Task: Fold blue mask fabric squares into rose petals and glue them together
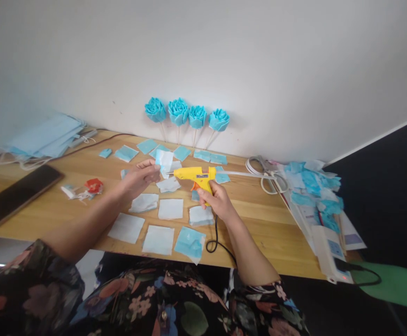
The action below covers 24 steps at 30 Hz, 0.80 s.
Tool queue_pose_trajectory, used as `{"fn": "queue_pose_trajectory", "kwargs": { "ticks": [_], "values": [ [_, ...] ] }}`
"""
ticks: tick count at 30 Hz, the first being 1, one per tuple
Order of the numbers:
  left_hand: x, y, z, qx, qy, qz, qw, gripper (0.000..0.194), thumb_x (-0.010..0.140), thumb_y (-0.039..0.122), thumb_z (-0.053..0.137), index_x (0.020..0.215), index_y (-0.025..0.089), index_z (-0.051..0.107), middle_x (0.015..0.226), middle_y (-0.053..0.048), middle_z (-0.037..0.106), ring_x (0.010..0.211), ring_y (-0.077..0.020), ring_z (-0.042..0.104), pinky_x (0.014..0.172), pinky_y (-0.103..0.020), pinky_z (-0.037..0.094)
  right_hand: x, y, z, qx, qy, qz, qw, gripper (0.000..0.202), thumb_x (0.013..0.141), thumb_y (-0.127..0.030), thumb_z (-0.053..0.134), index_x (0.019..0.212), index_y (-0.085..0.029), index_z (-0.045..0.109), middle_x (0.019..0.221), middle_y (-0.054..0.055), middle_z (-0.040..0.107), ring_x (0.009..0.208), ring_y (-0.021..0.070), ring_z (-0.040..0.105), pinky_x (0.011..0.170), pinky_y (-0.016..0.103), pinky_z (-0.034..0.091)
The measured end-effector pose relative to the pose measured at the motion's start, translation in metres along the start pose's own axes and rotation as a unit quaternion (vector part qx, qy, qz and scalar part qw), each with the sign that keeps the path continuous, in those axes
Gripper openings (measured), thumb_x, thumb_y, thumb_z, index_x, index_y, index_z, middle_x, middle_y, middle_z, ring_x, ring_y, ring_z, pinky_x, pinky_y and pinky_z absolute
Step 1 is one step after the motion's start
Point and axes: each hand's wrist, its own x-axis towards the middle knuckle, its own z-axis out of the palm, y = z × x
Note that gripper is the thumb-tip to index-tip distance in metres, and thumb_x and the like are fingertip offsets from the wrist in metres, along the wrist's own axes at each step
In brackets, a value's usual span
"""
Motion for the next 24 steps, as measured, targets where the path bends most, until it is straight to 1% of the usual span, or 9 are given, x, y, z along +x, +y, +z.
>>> {"fn": "queue_pose_trajectory", "kwargs": {
  "ticks": [2,6,11,13,17,22,24],
  "values": [
    [0.0002,-0.0012,-0.0009,0.0,-0.003,0.004,1.0,0.04,0.069,0.037,0.084,0.061,0.018,0.049,0.045,0.009,0.033,0.045,-0.0049,0.03,0.052,-0.023,0.03,0.0001,0.0003,0.0002,-0.003,-0.002,0.0,1.0,0.039,0.083,-0.057,0.068,0.072,-0.021,0.054,0.05,-0.005,0.059,0.043,0.0106,0.049,0.051,0.026,0.04],
    [0.0007,-0.004,-0.0027,0.008,-0.002,0.0,1.0,0.038,0.07,0.038,0.084,0.064,0.018,0.052,0.046,0.009,0.036,0.045,-0.0053,0.034,0.052,-0.023,0.03,0.0009,0.0019,0.0001,0.017,0.023,-0.002,1.0,0.039,0.084,-0.056,0.067,0.072,-0.022,0.052,0.05,-0.006,0.058,0.042,0.0103,0.049,0.05,0.026,0.04],
    [0.0013,-0.0049,-0.0036,0.035,0.017,-0.006,0.999,0.04,0.064,0.045,0.087,0.07,0.017,0.06,0.05,0.006,0.048,0.049,-0.007,0.044,0.052,-0.023,0.033,0.0005,0.0017,0.0011,-0.005,0.002,-0.001,1.0,0.041,0.083,-0.057,0.067,0.07,-0.022,0.052,0.049,-0.005,0.058,0.043,0.0107,0.05,0.05,0.026,0.04],
    [0.0014,-0.0049,-0.0039,0.045,0.02,-0.009,0.999,0.04,0.062,0.047,0.088,0.071,0.017,0.062,0.051,0.004,0.051,0.05,-0.008,0.047,0.053,-0.023,0.035,0.0004,0.0012,0.0016,-0.002,0.006,0.0,1.0,0.04,0.083,-0.057,0.068,0.071,-0.022,0.052,0.049,-0.005,0.058,0.043,0.0108,0.05,0.05,0.026,0.04],
    [0.001,-0.005,-0.0043,0.055,0.02,-0.016,0.998,0.04,0.061,0.048,0.088,0.071,0.017,0.064,0.051,0.004,0.053,0.051,-0.0087,0.049,0.052,-0.023,0.034,0.0008,0.0016,0.0016,0.022,0.026,0.0,0.999,0.04,0.082,-0.057,0.068,0.072,-0.022,0.052,0.05,-0.006,0.058,0.041,0.0102,0.049,0.049,0.026,0.041],
    [0.0002,-0.0049,-0.0037,0.063,0.022,-0.017,0.998,0.043,0.059,0.05,0.089,0.069,0.016,0.064,0.053,0.004,0.053,0.052,-0.0083,0.049,0.053,-0.023,0.032,0.0002,0.0033,0.0006,0.008,0.008,-0.004,1.0,0.038,0.084,-0.055,0.067,0.073,-0.022,0.052,0.049,-0.005,0.058,0.043,0.0109,0.051,0.051,0.027,0.041],
    [0.0001,-0.005,-0.0036,0.066,0.019,-0.017,0.998,0.045,0.058,0.052,0.089,0.068,0.016,0.064,0.053,0.004,0.053,0.052,-0.0082,0.048,0.053,-0.023,0.031,0.0001,0.0038,0.0003,0.009,0.015,-0.006,1.0,0.037,0.085,-0.055,0.067,0.074,-0.022,0.053,0.049,-0.005,0.059,0.043,0.0108,0.051,0.051,0.026,0.041]
  ]
}}
